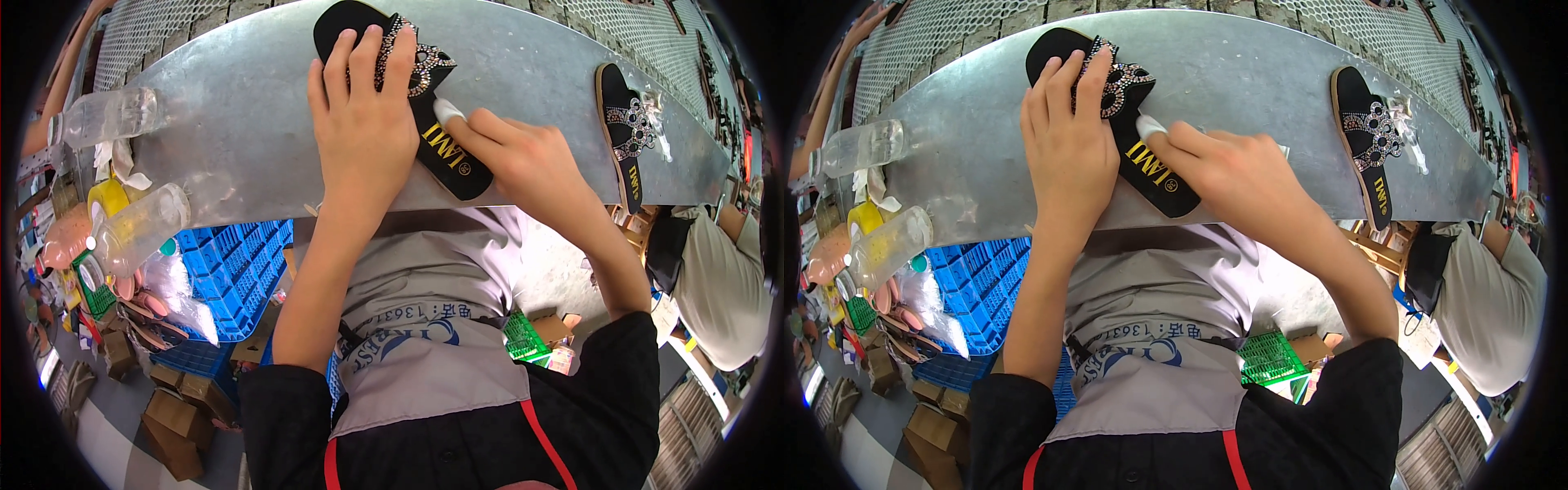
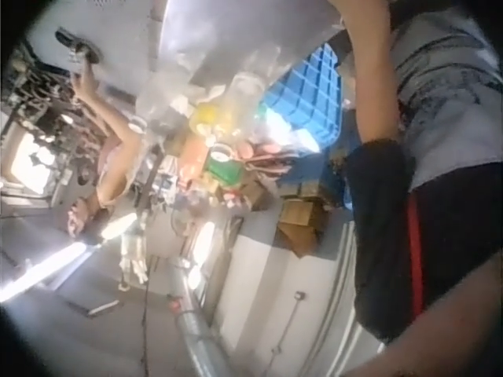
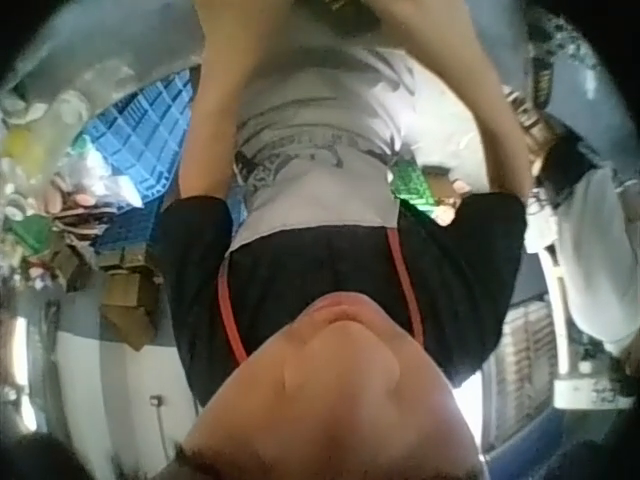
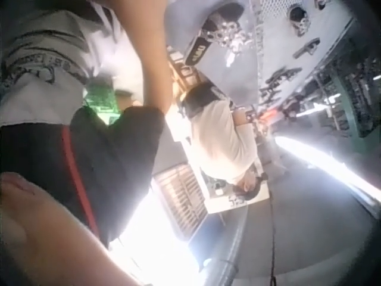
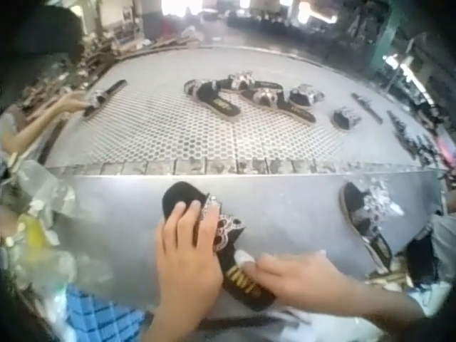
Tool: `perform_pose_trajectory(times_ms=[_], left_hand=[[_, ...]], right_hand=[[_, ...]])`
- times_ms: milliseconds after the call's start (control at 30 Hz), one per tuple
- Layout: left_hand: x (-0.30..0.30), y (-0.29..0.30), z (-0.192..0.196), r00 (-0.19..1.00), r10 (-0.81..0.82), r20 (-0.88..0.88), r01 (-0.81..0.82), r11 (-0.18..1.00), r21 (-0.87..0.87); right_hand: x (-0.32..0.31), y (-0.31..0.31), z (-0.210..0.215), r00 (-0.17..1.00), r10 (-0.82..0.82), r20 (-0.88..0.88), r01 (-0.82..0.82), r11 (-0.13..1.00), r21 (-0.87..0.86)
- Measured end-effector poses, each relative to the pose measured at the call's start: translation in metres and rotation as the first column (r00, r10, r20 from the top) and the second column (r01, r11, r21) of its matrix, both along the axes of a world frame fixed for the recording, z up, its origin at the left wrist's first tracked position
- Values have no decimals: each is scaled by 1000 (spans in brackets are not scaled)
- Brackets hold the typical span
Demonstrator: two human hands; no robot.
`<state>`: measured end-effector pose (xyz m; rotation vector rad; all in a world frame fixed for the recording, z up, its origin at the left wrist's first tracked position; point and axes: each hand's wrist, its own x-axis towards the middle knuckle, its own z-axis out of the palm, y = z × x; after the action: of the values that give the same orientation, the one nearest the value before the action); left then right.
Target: Cleaning the edges of sandals with a cloth and solvent in a manufacturing environment.
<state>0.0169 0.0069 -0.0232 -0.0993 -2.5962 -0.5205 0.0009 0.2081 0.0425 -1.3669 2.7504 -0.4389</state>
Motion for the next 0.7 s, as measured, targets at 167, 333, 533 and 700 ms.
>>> perform_pose_trajectory(times_ms=[167, 333, 533, 700], left_hand=[[-2, 6, 2, 1000, 1, 3, -1, 999, -48], [0, 2, -4, 1000, -6, 5, 6, 1000, -30], [-2, 5, -2, 1000, 1, -9, -2, 999, -46], [-3, 3, -5, 999, 8, -47, -10, 999, -51]], right_hand=[[17, 18, 7, 995, -53, 80, 46, 995, 90], [12, 4, 9, 999, -31, 45, 27, 997, 74], [13, 2, 4, 994, -82, 69, 77, 995, 65], [25, 17, 6, 989, -107, 98, 98, 991, 92]])
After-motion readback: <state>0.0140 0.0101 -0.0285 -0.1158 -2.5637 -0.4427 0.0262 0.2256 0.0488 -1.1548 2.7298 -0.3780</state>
